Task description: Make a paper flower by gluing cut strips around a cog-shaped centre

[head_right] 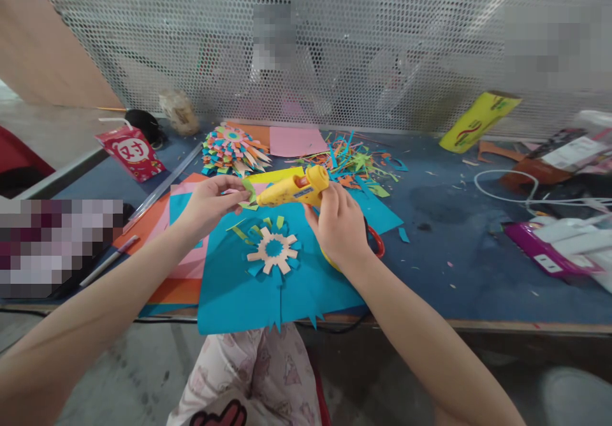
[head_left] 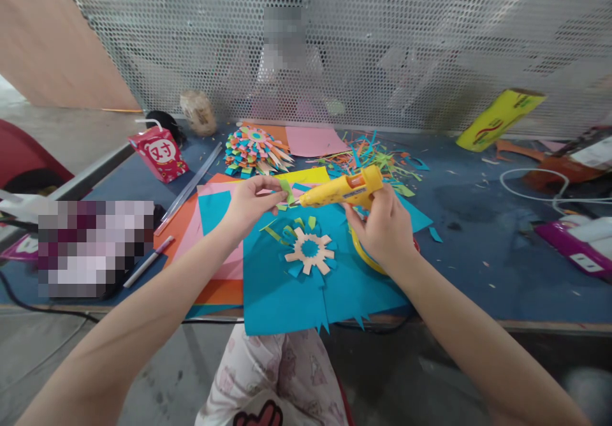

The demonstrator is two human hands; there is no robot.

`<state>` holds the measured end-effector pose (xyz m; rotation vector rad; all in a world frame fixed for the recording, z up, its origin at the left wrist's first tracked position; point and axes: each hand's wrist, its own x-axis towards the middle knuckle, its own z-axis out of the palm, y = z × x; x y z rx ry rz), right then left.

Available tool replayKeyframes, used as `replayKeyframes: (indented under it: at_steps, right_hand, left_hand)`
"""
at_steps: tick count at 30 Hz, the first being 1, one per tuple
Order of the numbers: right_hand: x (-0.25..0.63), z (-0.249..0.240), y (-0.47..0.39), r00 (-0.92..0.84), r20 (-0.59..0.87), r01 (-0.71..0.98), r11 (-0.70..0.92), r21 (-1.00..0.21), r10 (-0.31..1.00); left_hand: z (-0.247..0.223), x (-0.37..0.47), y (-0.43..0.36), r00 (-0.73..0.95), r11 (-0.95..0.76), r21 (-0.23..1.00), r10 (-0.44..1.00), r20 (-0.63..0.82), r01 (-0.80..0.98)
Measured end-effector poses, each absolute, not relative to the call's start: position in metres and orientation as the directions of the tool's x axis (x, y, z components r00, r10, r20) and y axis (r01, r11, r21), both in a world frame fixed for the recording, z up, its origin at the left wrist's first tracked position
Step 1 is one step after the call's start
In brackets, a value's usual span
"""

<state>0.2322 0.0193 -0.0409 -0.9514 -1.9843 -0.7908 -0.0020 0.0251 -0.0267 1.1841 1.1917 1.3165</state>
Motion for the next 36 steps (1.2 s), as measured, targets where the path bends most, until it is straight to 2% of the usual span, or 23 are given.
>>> replayKeyframes:
  at_steps: [9,20,31,36]
  right_hand:
    - [0.2328,-0.0398,0.0193,-0.402,0.852,0.855,0.471,0.218,0.336]
    - [0.2339,-0.0424,0.0202,-0.407,0.830,0.845,0.502,0.184,0.381]
    - [0.2303,-0.0369,0.0169,-0.449,0.838,0.833,0.485,0.266,0.311]
    - [0.2313,-0.0374,0.0170,-0.447,0.833,0.831,0.495,0.253,0.325]
  left_hand:
    - [-0.0280,-0.0036,0.0263,-0.063,-0.049,0.996,0.997,0.044,-0.072]
    - [-0.0302,-0.0045,0.0275,-0.043,-0.049,0.993,0.998,0.045,-0.104]
    - [-0.0280,-0.0036,0.0255,-0.048,-0.016,0.995,0.999,0.012,-0.100]
    - [-0.0259,-0.0030,0.0253,-0.056,0.002,0.993,0.998,-0.008,-0.118]
